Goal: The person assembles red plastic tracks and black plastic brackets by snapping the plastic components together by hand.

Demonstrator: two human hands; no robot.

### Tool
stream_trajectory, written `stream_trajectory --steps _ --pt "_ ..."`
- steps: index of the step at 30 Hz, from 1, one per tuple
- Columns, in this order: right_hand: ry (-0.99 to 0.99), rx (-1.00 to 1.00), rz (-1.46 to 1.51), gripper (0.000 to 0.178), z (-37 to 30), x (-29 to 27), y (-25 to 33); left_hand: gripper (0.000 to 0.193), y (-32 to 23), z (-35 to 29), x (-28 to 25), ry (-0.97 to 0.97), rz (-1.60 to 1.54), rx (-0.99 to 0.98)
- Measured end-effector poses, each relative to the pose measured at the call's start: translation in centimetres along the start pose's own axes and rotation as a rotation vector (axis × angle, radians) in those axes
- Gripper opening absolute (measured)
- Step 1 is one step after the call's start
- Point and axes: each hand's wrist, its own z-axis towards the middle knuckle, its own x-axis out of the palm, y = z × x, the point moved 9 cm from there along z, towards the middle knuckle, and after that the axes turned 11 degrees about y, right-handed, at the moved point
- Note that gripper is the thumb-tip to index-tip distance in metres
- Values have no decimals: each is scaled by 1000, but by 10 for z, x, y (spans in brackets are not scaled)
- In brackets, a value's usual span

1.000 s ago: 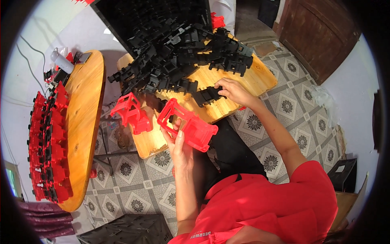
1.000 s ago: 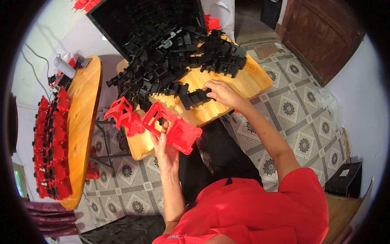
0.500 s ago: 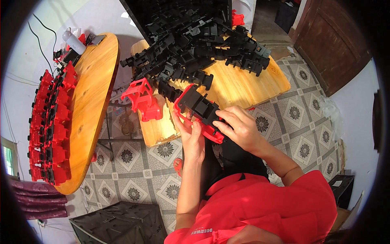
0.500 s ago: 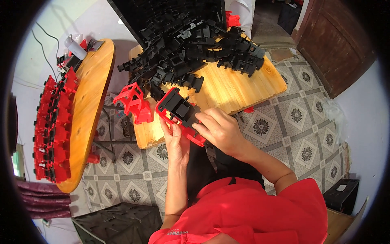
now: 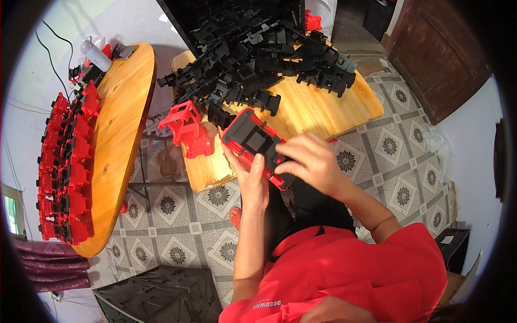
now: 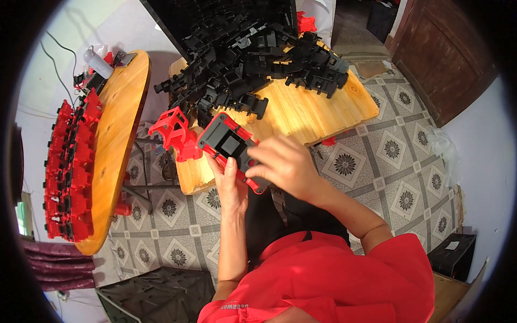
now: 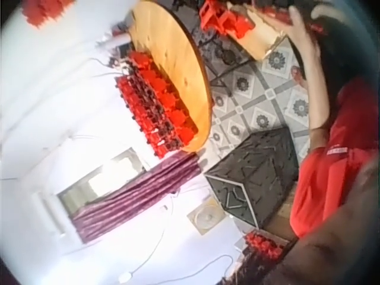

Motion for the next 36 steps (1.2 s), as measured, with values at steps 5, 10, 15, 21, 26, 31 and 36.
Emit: stream_trajectory --steps 5,10,15,21,26,31,36 --pt "-13 307 716 48 14 17 -70 87 9 1 8 -6 12 -33" --pt "260 354 789 53 33 61 -86 82 -2 16 0 7 443 122" --pt "616 223 942 80 32 74 -42 89 -43 2 -34 -252 401 229" --pt "330 58 1003 81 62 51 -13 95 -147 33 -6 -224 654 485" --pt "253 318 865 59 45 57 -64 89 -266 190 -117 -472 229 517" --pt "366 406 683 32 -15 67 -67 102 -294 305 -254 -882 328 301" --pt "348 588 588 33 -64 52 -74 110 -286 357 -304 -1133 286 140"
